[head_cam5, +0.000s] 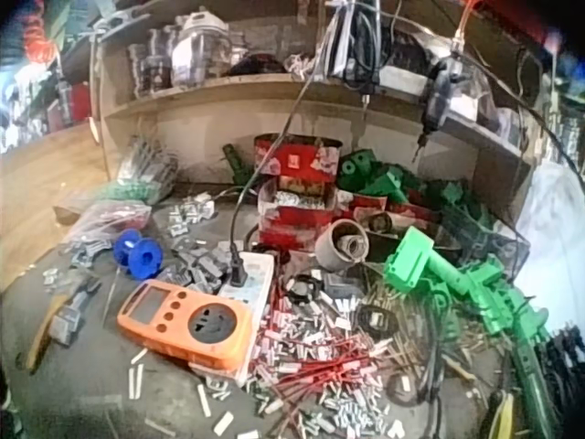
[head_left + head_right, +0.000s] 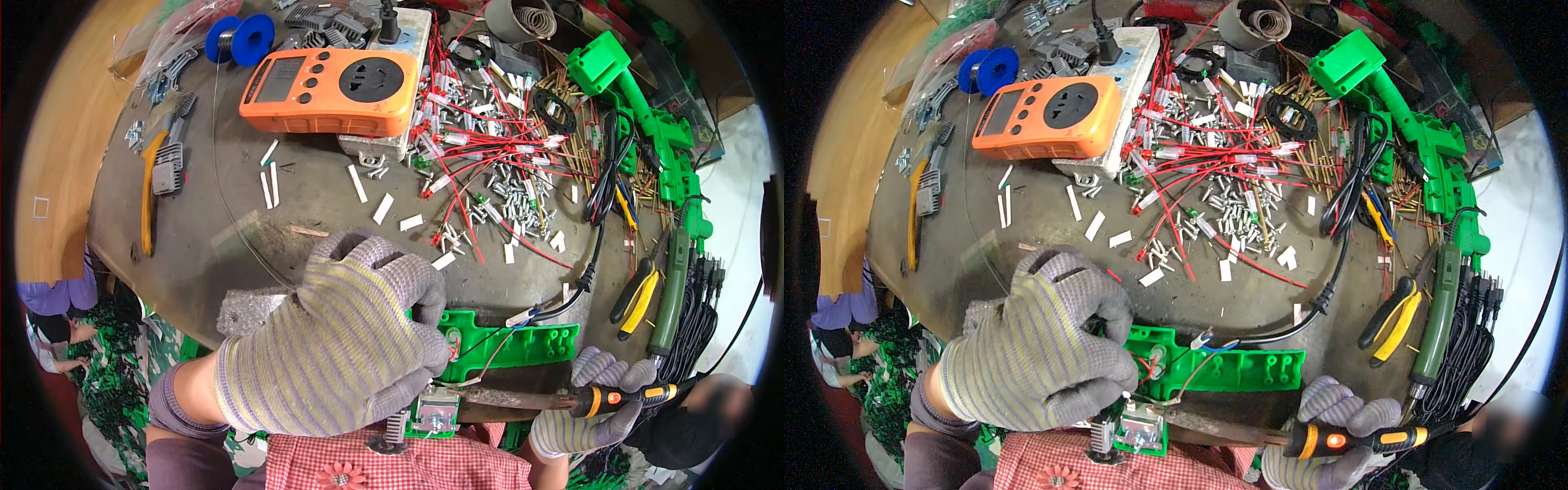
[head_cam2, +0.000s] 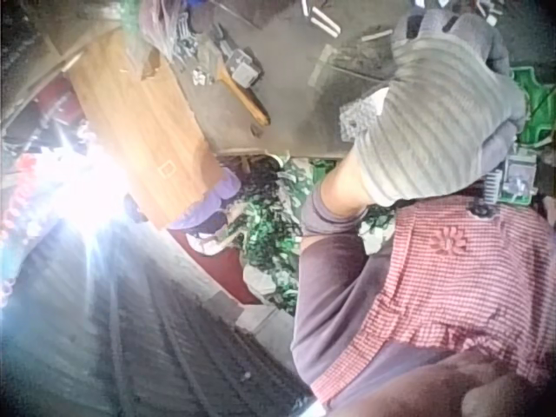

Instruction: Assembling the internal wiring and casing of a handheld electronic device.

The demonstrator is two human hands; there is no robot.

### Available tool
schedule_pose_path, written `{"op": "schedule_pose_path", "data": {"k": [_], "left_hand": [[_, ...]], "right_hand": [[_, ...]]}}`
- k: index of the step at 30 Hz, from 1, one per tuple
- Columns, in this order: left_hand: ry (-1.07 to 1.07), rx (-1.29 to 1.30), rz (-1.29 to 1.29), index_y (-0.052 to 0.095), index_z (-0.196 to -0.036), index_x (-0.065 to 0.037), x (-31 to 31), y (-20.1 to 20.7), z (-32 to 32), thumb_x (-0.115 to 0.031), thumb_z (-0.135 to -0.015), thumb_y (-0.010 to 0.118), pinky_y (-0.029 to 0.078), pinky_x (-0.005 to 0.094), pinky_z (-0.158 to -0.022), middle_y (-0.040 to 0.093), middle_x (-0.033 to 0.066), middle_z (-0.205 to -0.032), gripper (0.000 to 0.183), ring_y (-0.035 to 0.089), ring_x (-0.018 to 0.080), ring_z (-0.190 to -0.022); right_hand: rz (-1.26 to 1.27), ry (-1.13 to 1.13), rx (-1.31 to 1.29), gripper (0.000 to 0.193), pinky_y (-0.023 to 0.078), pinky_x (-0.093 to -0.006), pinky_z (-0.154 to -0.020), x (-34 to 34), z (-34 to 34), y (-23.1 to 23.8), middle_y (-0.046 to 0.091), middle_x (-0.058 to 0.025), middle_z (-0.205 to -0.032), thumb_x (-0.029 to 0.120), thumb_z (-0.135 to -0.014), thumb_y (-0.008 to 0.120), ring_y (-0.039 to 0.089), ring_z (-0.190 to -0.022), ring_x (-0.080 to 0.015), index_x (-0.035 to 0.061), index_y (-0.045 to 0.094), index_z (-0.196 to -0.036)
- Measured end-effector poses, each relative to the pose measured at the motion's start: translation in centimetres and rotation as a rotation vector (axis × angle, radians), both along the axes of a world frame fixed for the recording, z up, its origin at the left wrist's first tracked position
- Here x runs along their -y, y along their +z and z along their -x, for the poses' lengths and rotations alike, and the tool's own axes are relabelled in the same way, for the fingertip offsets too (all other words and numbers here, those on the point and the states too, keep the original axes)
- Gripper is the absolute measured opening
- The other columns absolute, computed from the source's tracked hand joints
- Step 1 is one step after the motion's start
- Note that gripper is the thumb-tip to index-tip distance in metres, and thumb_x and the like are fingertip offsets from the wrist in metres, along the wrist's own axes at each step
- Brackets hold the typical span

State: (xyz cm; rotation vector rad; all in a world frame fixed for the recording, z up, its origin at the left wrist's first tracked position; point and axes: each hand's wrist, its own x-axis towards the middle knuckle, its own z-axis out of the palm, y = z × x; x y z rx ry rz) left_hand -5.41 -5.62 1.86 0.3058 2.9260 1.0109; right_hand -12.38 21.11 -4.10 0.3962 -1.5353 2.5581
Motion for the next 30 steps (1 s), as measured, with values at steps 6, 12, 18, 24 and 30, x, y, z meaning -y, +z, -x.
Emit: {"op": "schedule_pose_path", "data": {"k": [6,12,18,24,30], "left_hand": [[-0.003,0.007,-0.026,0.068,-0.082,-0.023,0.1,0.0,0.0,-0.030,-0.075,0.071,0.041,0.0480,-0.083,0.055,0.0017,-0.094,0.010,0.055,0.0281,-0.092],[-0.001,0.005,-0.005,0.068,-0.082,-0.023,0.0,-0.2,0.0,-0.030,-0.076,0.071,0.041,0.0476,-0.082,0.055,0.0015,-0.093,0.010,0.055,0.0278,-0.091],[0.012,-0.008,-0.022,0.069,-0.082,-0.023,0.0,-0.1,0.0,-0.030,-0.076,0.071,0.040,0.0469,-0.082,0.055,0.0013,-0.093,0.009,0.055,0.0274,-0.091],[-0.002,-0.041,-0.063,0.069,-0.082,-0.021,0.1,-0.5,0.1,-0.026,-0.074,0.072,0.041,0.0456,-0.083,0.055,0.0024,-0.093,0.010,0.055,0.0270,-0.090],[-0.026,-0.058,-0.198,0.072,-0.093,-0.016,0.5,-0.3,-0.1,-0.028,-0.075,0.074,0.043,0.0418,-0.083,0.057,0.0071,-0.095,0.022,0.057,0.0281,-0.091]], "right_hand": [[-0.033,0.039,-0.027,0.035,0.031,-0.0332,-0.063,-0.9,0.1,-0.2,0.046,-0.0007,-0.067,0.038,-0.100,0.051,0.036,-0.060,-0.0134,0.0062,0.055,-0.113],[-0.078,-0.049,-0.030,0.033,0.030,-0.0327,-0.063,-0.1,-0.1,0.1,0.045,-0.0006,-0.067,0.036,-0.098,0.055,0.035,-0.059,-0.0135,0.0059,0.052,-0.111],[-0.043,0.030,-0.023,0.028,0.030,-0.0337,-0.064,-0.4,0.2,0.3,0.045,-0.0009,-0.065,0.035,-0.098,0.056,0.035,-0.059,-0.0133,0.0090,0.047,-0.101],[0.059,-0.150,0.076,0.024,0.031,-0.0332,-0.064,1.1,-0.3,0.8,0.044,-0.0009,-0.064,0.032,-0.100,0.055,0.036,-0.058,-0.0125,0.0099,0.047,-0.097],[0.062,0.107,0.002,0.023,0.031,-0.0307,-0.061,-0.2,0.2,0.1,0.044,-0.0011,-0.063,0.030,-0.100,0.056,0.037,-0.056,-0.0125,0.0094,0.048,-0.095]]}}
